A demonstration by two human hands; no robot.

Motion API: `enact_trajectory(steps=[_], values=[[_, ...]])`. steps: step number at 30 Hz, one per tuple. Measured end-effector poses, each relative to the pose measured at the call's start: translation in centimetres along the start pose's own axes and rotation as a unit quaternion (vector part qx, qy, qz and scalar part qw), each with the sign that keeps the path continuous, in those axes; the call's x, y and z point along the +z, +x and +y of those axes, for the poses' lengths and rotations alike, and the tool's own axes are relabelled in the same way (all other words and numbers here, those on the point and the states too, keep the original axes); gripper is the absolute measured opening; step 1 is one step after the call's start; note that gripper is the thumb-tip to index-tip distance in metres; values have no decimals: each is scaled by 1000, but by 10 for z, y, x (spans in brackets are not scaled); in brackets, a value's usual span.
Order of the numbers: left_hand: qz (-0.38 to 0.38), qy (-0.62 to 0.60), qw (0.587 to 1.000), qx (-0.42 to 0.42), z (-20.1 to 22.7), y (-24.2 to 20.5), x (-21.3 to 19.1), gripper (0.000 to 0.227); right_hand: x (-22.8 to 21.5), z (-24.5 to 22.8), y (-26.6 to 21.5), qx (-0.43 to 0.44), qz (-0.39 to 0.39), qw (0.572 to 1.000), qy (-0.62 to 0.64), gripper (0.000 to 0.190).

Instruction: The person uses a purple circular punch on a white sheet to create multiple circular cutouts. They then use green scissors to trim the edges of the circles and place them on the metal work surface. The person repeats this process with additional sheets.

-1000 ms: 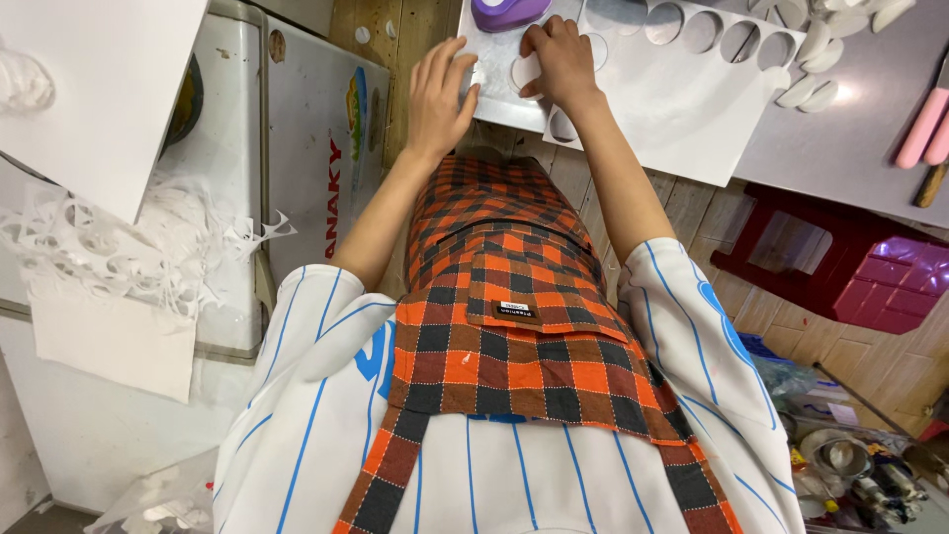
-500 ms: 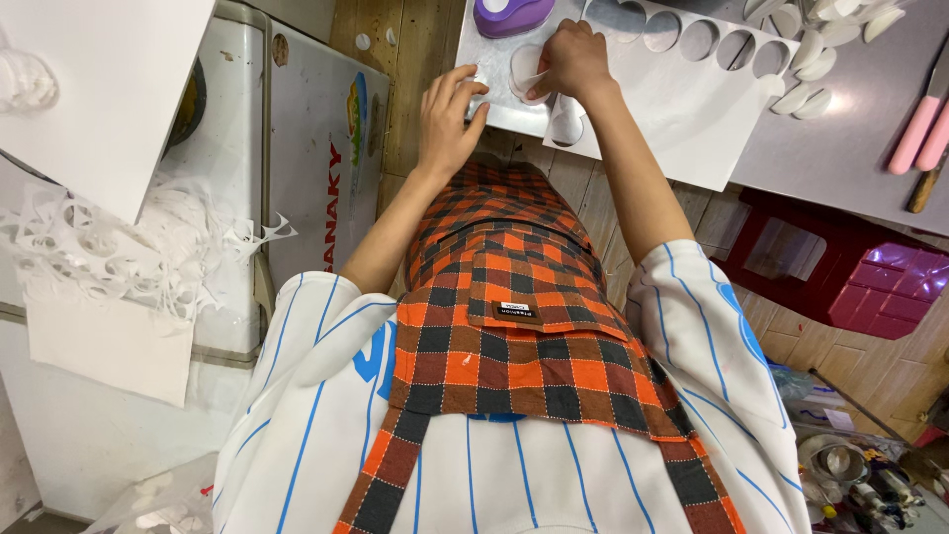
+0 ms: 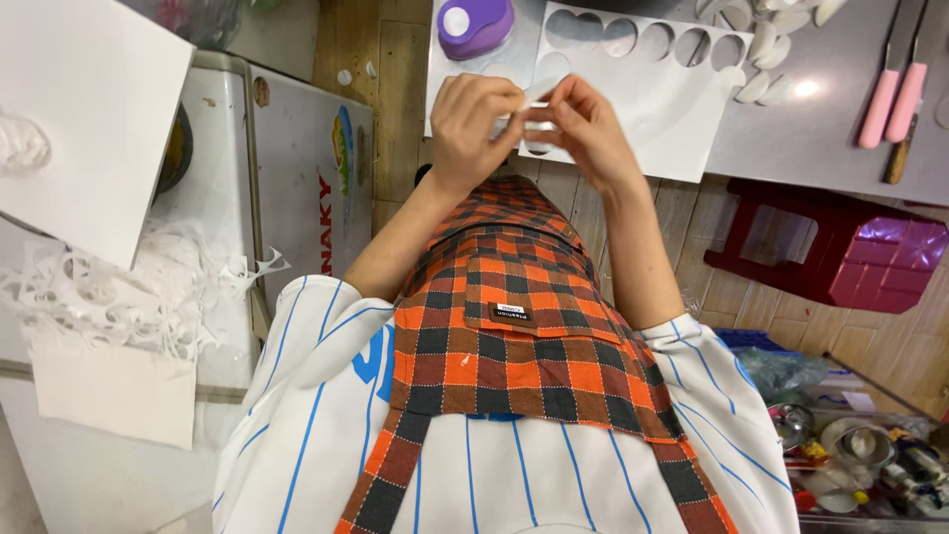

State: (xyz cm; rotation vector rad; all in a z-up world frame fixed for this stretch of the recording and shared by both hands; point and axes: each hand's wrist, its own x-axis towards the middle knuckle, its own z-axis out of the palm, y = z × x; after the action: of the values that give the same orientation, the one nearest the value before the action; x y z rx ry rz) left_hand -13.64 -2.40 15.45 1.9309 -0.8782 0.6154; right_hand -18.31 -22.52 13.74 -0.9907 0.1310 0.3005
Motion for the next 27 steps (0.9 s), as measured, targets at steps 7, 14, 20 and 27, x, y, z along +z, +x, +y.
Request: enact_trajectory(steps=[7, 14, 20, 27], values=[[-141, -92, 982, 84, 40, 41, -10, 24, -7, -3, -37, -73, -28, 996, 47, 36], [-230, -163, 956, 83, 45, 55, -15, 32, -11, -18, -59, -57, -50, 997, 23, 47], [-215, -207, 954, -29, 50, 58, -21, 32, -5, -16, -62, -188, 23, 981, -40, 38], [-169, -336, 886, -271, 51, 49, -19, 26, 18, -12, -61, -193, 144, 966, -92, 18]])
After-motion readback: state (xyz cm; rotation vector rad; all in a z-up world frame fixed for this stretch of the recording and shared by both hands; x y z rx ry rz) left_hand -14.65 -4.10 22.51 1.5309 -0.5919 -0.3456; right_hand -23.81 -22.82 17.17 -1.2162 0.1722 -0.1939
